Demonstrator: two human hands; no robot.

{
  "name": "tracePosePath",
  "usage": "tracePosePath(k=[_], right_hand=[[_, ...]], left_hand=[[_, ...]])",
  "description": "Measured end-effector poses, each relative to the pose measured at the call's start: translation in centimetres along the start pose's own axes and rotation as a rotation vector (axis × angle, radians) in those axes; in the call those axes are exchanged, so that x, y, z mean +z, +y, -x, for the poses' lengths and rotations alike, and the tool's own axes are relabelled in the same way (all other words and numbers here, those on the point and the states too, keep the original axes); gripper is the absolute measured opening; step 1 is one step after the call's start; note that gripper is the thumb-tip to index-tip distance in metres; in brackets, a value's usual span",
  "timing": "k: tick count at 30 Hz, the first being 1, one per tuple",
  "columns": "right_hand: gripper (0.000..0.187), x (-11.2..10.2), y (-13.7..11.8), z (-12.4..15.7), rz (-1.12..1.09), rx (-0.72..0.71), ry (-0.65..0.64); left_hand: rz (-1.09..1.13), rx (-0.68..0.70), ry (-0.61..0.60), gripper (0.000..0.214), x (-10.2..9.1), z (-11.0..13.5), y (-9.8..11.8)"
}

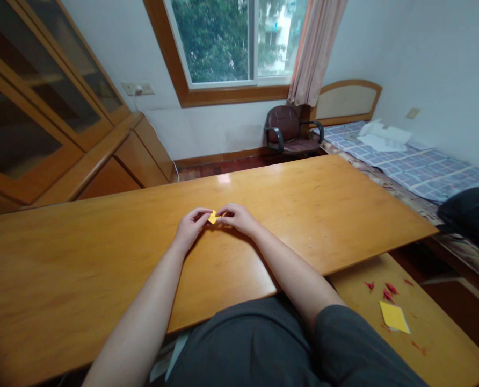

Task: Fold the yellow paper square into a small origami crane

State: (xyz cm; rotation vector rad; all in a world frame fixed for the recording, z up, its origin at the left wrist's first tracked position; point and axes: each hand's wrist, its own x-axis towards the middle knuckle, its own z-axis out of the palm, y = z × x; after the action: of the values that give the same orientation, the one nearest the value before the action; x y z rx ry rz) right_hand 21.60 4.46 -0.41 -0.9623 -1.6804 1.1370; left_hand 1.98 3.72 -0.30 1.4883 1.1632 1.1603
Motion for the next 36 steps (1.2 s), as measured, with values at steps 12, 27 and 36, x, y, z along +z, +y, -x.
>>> tracePosePath(k=[12,27,36], right_hand=[[0.022,-0.20,-0.41,0.02,0.023,-0.015,0.017],[0.024,-0.32,-0.41,-0.07,0.000,0.048,0.070],[0.025,-0.38,-0.52,-0.05,-0.001,0.027,0.063]], left_hand=[[-0.095,0.088,-0.048,0.026,0.08,0.21,-0.12],[-0.128,0.116,-0.131,0.029,0.00,0.66,0.26],[-0.143,0.126,-0.089,0.028,0.04,0.28,0.05]])
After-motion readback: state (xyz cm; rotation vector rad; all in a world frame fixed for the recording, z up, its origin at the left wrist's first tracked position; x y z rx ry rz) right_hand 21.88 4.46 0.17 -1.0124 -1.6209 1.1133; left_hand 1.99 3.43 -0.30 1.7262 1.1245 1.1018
